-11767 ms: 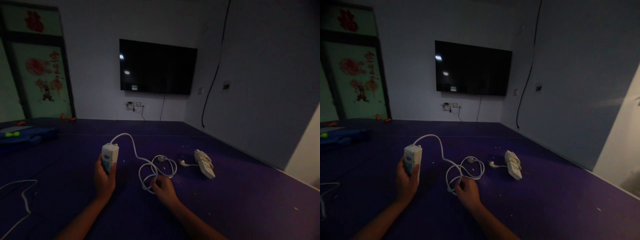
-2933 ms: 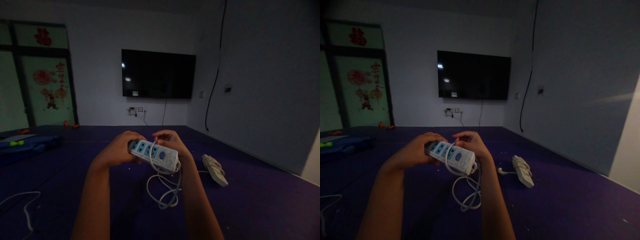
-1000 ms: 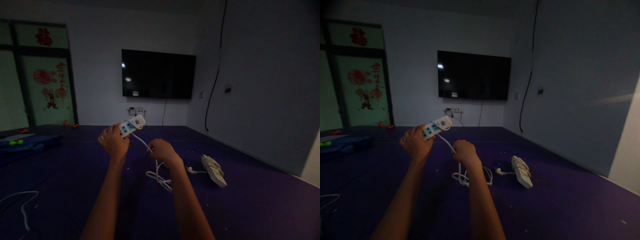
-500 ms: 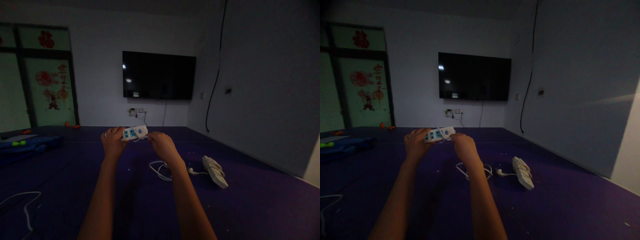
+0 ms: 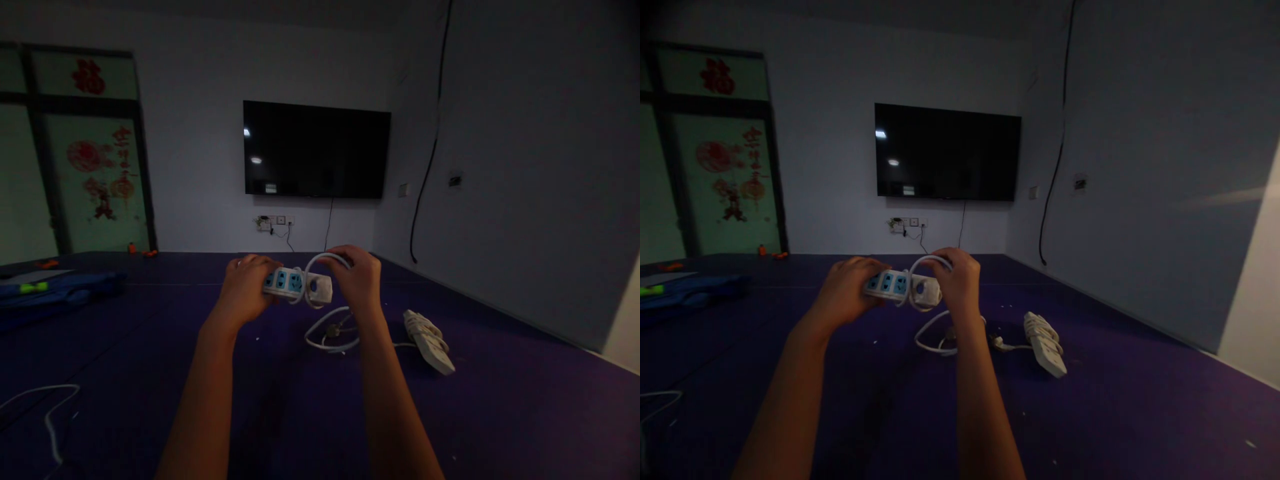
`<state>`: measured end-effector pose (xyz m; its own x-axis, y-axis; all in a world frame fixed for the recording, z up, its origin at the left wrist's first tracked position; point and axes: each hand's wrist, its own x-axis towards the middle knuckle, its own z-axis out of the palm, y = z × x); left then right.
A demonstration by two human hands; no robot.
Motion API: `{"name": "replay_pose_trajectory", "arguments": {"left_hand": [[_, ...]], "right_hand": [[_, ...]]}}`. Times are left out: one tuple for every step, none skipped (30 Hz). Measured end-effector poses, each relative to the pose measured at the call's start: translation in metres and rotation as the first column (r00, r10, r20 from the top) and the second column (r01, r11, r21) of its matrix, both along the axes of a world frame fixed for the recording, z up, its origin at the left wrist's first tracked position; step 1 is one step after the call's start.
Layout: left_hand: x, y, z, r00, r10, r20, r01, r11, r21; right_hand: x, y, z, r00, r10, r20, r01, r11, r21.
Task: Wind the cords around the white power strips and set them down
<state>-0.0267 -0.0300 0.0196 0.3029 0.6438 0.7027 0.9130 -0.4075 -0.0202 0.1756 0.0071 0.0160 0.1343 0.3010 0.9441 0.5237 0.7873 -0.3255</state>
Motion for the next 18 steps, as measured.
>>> {"name": "replay_pose_trajectory", "arguments": {"left_hand": [[0.002,-0.004,0.002,1.0,-0.021,-0.006,0.021,1.0,-0.01],[0.004,-0.008,0.004,0.999,-0.042,-0.013,0.042,0.999,-0.019],[0.006,-0.011,0.006,0.998,-0.065,-0.021,0.065,0.997,-0.029],[0.007,-0.014,0.007,0.995,-0.091,-0.03,0.089,0.995,-0.04],[0.008,-0.016,0.008,0.993,-0.116,-0.036,0.115,0.992,-0.051],[0.008,-0.018,0.008,0.989,-0.142,-0.04,0.14,0.988,-0.06],[0.009,-0.019,0.008,0.985,-0.167,-0.043,0.164,0.984,-0.068],[0.009,-0.02,0.008,0.98,-0.193,-0.043,0.189,0.979,-0.069],[0.009,-0.02,0.008,0.975,-0.217,-0.04,0.214,0.975,-0.064],[0.009,-0.021,0.008,0.971,-0.236,-0.033,0.235,0.971,-0.054],[0.01,-0.022,0.008,0.967,-0.252,-0.025,0.251,0.967,-0.044],[0.01,-0.022,0.009,0.964,-0.266,-0.015,0.265,0.964,-0.034],[0.011,-0.023,0.009,0.96,-0.279,-0.002,0.279,0.96,-0.026],[0.011,-0.023,0.009,0.956,-0.293,0.014,0.294,0.956,-0.023],[0.012,-0.023,0.009,0.95,-0.31,0.031,0.311,0.95,-0.024],[0.013,-0.022,0.009,0.942,-0.331,0.051,0.332,0.943,-0.023],[0.013,-0.022,0.009,0.933,-0.351,0.074,0.353,0.935,-0.018],[0.014,-0.021,0.009,0.925,-0.366,0.101,0.368,0.93,-0.003]], "right_hand": [[0.002,0.0,0.0,0.998,0.043,-0.037,-0.044,0.999,-0.022],[0.004,-0.001,0.001,0.993,0.094,-0.07,-0.098,0.994,-0.052],[0.006,-0.001,0.001,0.984,0.15,-0.096,-0.159,0.984,-0.084],[0.007,-0.002,0.001,0.972,0.205,-0.118,-0.219,0.969,-0.112],[0.009,-0.002,0.001,0.958,0.254,-0.133,-0.271,0.953,-0.133],[0.01,-0.003,0.0,0.946,0.292,-0.142,-0.312,0.938,-0.15],[0.011,-0.003,0.0,0.936,0.32,-0.145,-0.342,0.925,-0.165],[0.012,-0.002,0.0,0.929,0.343,-0.143,-0.365,0.913,-0.182],[0.013,0.0,-0.001,0.922,0.361,-0.138,-0.383,0.902,-0.199],[0.014,0.002,-0.002,0.917,0.378,-0.13,-0.399,0.891,-0.217],[0.014,0.005,-0.004,0.91,0.397,-0.118,-0.414,0.878,-0.239],[0.014,0.008,-0.006,0.901,0.42,-0.107,-0.433,0.862,-0.263],[0.014,0.011,-0.008,0.889,0.447,-0.103,-0.457,0.841,-0.291],[0.013,0.014,-0.01,0.872,0.477,-0.112,-0.486,0.811,-0.325],[0.012,0.016,-0.012,0.852,0.504,-0.138,-0.518,0.776,-0.36],[0.011,0.018,-0.015,0.834,0.524,-0.174,-0.547,0.742,-0.386],[0.009,0.019,-0.016,0.822,0.533,-0.201,-0.566,0.723,-0.397],[0.008,0.02,-0.018,0.828,0.525,-0.196,-0.557,0.73,-0.397]]}}
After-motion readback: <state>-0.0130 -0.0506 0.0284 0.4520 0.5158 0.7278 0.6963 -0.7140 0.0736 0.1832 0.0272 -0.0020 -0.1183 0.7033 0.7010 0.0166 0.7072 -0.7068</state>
